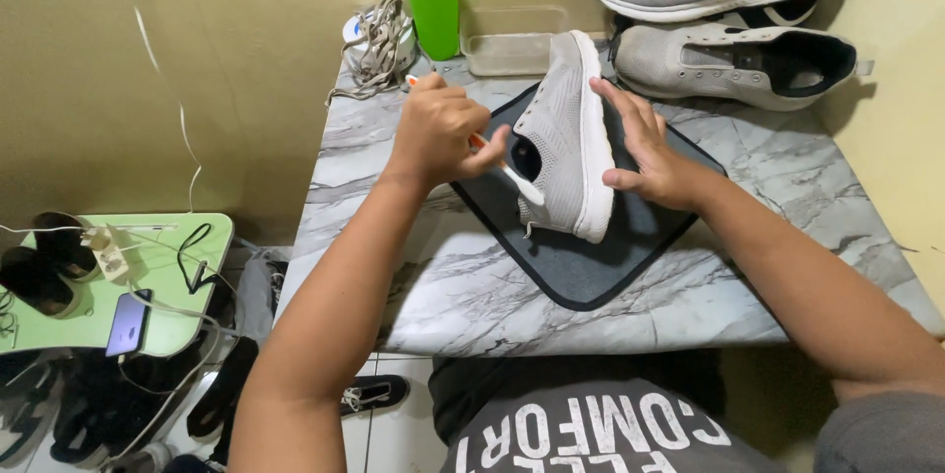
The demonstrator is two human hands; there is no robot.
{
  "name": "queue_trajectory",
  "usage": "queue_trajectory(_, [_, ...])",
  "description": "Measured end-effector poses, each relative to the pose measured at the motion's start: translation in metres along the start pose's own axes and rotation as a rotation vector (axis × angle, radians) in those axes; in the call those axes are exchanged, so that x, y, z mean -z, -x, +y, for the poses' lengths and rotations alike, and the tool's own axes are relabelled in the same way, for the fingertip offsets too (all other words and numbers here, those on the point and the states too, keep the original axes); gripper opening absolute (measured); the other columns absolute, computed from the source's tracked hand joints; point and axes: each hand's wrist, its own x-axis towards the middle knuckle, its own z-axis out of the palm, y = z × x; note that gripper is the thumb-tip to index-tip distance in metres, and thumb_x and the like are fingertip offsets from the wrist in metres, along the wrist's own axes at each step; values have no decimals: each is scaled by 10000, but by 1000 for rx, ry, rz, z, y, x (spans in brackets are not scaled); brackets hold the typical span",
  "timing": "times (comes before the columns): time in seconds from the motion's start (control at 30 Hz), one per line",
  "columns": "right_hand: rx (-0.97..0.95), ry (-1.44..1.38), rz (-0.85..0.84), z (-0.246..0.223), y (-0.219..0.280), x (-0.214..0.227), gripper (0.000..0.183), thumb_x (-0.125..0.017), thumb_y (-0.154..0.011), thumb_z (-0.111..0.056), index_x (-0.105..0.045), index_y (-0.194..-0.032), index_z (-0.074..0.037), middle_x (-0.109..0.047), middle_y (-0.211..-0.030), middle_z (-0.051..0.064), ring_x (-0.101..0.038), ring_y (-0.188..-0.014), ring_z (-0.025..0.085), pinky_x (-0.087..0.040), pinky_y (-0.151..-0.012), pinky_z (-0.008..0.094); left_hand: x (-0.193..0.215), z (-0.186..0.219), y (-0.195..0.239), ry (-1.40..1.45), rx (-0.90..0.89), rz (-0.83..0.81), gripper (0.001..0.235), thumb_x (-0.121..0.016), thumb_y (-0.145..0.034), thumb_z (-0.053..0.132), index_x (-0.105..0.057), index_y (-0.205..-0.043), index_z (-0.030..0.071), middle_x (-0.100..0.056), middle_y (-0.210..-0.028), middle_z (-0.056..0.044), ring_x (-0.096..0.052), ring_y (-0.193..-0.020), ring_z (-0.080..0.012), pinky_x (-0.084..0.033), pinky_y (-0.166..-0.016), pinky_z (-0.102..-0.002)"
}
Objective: The person scrubs a gray sneaker with a toothbrush, repeatedly dipping the brush into a small container of liquid. They rotate the shoe to clean the upper, heel, and side panels, then place it back on the mat.
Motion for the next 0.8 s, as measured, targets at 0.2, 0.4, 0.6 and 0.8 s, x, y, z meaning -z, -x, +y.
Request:
queue_trajectory(0.2, [7, -2, 1, -2, -1, -1, 1200, -507, -833, -787, 25, -1647, -83, -72, -1701, 158, -68, -1504, 325, 5, -1141, 518, -5, 0, -3, 33, -93, -20, 449, -573, -896, 439, -530, -530, 182, -554, -461, -21, -545, -482, -200, -423, -654, -336])
queue_trajectory(0.4, [19, 10, 1, 1, -1, -3, 1172, -500, -847, -764, 18, -1649, -82, -60, -1700, 149, -94, -1479, 326, -8, -1138, 505, -6, -1, 4, 11, -191, -20, 430, -582, -864, 460, -501, -537, 193, -525, -469, -20, -533, -504, -195, -418, -666, -339])
queue_trajectory(0.6, [32, 22, 10, 4, 0, -3, 1149, -503, -857, -733, 12, -1651, -81, -54, -1706, 148, -105, -1482, 337, -27, -1141, 498, -5, -13, 2, -56, -162, -6, 437, -587, -885, 418, -533, -522, 180, -517, -442, -6, -488, -470, -179, -407, -663, -322])
queue_trajectory(0.8, [37, 33, 9, 10, 0, -5, 1156, -485, -848, -758, 5, -1652, -86, -52, -1705, 144, -125, -1465, 350, -28, -1140, 515, -11, 12, -2, -40, -223, -39, 400, -584, -827, 440, -531, -502, 213, -519, -436, 42, -473, -479, -142, -407, -681, -314])
